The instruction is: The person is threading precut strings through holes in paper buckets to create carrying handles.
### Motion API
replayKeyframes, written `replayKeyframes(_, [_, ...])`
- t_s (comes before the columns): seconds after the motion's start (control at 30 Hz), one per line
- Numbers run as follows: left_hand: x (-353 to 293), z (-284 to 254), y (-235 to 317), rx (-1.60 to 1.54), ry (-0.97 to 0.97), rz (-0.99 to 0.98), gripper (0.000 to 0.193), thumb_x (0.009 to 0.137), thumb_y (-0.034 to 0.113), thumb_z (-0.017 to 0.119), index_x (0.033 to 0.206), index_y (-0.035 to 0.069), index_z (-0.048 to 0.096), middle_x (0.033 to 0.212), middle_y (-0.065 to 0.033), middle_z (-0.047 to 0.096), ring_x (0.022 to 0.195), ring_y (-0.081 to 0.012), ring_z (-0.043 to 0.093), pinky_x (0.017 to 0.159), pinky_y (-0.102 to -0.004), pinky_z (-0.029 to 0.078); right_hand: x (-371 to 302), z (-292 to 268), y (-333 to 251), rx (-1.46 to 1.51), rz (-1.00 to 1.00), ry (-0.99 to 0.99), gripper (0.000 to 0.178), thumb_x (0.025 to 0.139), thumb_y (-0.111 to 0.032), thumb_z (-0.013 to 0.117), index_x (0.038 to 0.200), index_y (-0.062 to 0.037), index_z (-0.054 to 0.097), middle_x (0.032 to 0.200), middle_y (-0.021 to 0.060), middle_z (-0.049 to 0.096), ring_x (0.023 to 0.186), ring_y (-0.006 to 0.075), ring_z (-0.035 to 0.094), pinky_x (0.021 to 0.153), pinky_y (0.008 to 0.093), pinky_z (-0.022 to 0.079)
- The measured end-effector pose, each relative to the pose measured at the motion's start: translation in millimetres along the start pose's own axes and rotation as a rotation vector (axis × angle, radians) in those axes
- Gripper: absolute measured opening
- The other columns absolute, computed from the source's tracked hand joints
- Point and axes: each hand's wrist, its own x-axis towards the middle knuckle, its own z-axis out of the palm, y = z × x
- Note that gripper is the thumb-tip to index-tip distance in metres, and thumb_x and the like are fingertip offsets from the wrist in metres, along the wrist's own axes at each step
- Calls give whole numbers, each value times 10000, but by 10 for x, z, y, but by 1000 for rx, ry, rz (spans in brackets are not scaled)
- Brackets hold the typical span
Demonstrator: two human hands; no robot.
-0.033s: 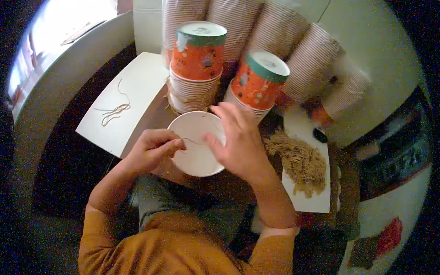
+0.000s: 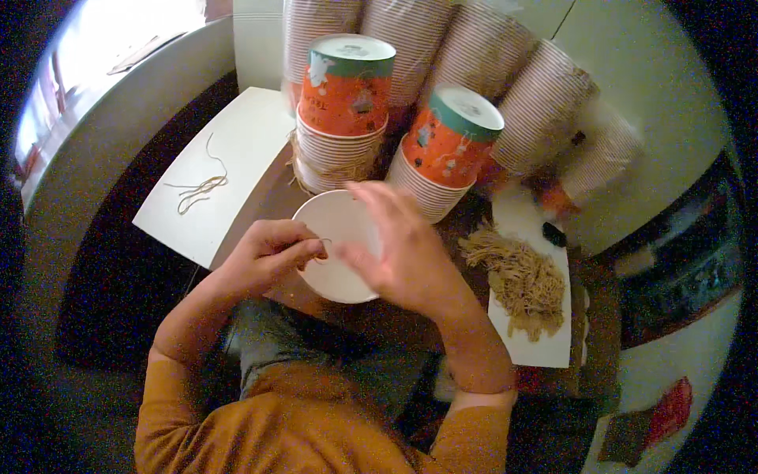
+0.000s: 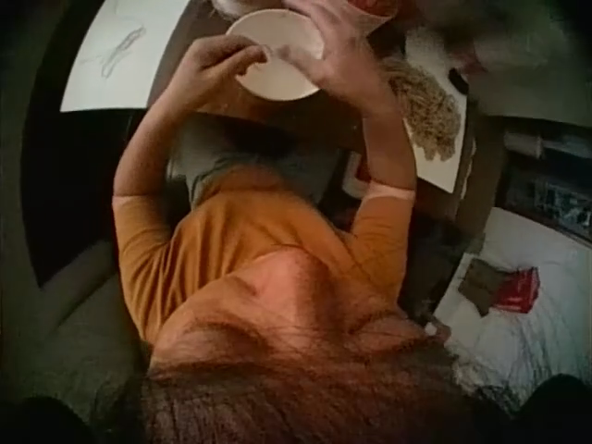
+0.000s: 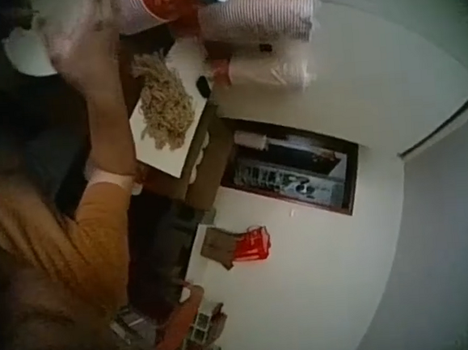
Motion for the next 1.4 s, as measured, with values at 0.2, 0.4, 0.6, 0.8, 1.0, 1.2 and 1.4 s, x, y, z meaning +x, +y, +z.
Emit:
replayKeyframes(0.2, [-34, -115, 185, 100, -178, -77, 187, 902, 151, 586, 857, -25, 629, 724, 5, 606, 672, -55, 528, 595, -229, 431, 137, 355, -77, 1129, 333, -334, 614, 839, -173, 675, 1346, -31, 358, 1013, 93, 560, 921, 143, 579, 783, 243, 480])
replayKeyframes(0.4, [-70, -206, 201, -37, -237, -193, 200, 906, 186, 588, 870, -5, 635, 734, 17, 605, 683, -48, 536, 601, -220, 435, 160, 299, -36, 1028, 452, -415, 282, 843, -90, 660, 1104, -4, 596, 803, -27, 571, 691, 34, 534, 608, 182, 432])
replayKeyframes(0.6, [-207, -182, 95, 13, -169, -225, 214, 910, 164, 557, 857, -30, 630, 695, -19, 607, 624, -57, 524, 567, -256, 453, 127, 169, 53, 720, 457, -357, 117, 845, -100, 642, 912, -5, 642, 773, -16, 591, 737, 68, 549, 681, 234, 472])
replayKeyframes(0.8, [-147, -55, 154, 278, -184, -29, 136, 875, 88, 588, 883, -42, 627, 796, -92, 650, 726, -136, 594, 664, -277, 474, 72, 283, 107, 1142, 311, -541, 474, 853, -66, 612, 1282, -31, 412, 1050, 66, 563, 951, 117, 550, 848, 255, 455])
replayKeyframes(1.0, [-170, 54, 182, 384, -149, 86, 120, 858, 78, 589, 852, -34, 630, 765, -144, 621, 687, -198, 609, 619, -301, 470, 17, 289, 118, 1331, 468, -621, 471, 852, -71, 635, 1279, -36, 441, 976, 53, 588, 844, 98, 579, 742, 232, 480])
replayKeyframes(1.2, [-141, 45, 117, 459, -112, 86, 136, 825, 79, 637, 926, -12, 635, 802, -135, 602, 692, -231, 622, 601, -313, 485, -38, 241, 196, 1092, 592, -435, 164, 813, -52, 672, 964, -3, 634, 824, -4, 613, 677, 12, 511, 569, 160, 392])
replayKeyframes(1.4, [-409, 310, -47, 776, -11, 338, 347, 746, 102, 686, 1063, 44, 556, 950, -106, 548, 676, -274, 608, 596, -351, 510, -96, 210, 453, 868, 462, -548, 97, 810, -81, 674, 883, -18, 662, 786, -23, 615, 697, 42, 527, 620, 208, 432])
